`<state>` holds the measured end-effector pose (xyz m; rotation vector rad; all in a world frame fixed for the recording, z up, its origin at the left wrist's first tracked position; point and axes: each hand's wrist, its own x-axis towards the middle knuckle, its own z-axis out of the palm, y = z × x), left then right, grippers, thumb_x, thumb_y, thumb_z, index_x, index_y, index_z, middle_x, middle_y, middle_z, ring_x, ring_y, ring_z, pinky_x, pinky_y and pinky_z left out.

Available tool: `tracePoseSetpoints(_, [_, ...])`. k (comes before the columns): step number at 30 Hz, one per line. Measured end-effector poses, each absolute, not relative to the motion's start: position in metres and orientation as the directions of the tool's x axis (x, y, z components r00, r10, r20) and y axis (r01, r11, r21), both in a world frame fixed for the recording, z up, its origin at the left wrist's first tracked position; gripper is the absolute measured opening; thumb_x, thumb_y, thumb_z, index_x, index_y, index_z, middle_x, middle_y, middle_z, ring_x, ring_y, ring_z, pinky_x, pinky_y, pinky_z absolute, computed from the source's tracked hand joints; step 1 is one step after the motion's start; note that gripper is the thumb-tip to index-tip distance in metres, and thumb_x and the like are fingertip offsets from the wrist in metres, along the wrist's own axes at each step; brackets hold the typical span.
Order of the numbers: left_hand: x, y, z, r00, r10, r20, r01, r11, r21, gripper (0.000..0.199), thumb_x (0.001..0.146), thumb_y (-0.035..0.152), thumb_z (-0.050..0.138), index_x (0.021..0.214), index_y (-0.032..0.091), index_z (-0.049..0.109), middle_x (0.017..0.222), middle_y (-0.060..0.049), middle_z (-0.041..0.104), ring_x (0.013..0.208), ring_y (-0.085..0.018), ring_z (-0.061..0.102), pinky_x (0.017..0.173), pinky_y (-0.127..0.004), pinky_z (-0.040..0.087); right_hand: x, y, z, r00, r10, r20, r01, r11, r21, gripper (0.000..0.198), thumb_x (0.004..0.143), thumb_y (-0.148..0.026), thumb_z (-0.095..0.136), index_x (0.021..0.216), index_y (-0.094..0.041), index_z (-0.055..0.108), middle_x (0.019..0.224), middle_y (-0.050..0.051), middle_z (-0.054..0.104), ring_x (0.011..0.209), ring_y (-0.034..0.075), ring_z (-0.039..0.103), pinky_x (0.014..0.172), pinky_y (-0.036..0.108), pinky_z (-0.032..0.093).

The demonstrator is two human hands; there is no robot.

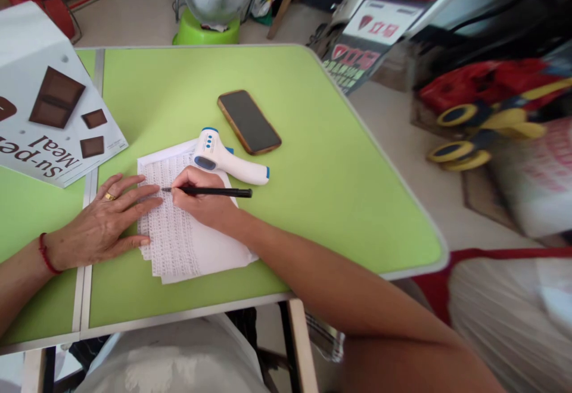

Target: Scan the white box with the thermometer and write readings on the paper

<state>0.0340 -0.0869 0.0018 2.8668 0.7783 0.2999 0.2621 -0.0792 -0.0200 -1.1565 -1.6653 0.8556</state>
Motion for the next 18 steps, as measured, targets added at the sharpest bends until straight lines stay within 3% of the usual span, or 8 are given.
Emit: tracePoseSetpoints(18, [0.0339, -0.0869, 0.0017, 0.844, 0.513, 0.158, 0.483, -0.854, 0.192, 0.059, 0.098, 0.057, 0.035, 0.135, 0.013, 0.049, 0.143, -0.016, 0.048, 0.138, -0.038, 0.034, 0.11, -0.063, 0.024, 0.261, -0.08, -0.0173, -0.134, 0.949, 0.284, 0.311, 0.313, -0.897, 0.008, 0.069, -0.015, 0.056, 0.062, -0.02, 0.057, 0.056, -0.004, 0.057, 0.051, 0.008, 0.046, 0.049, 0.023, 0.038])
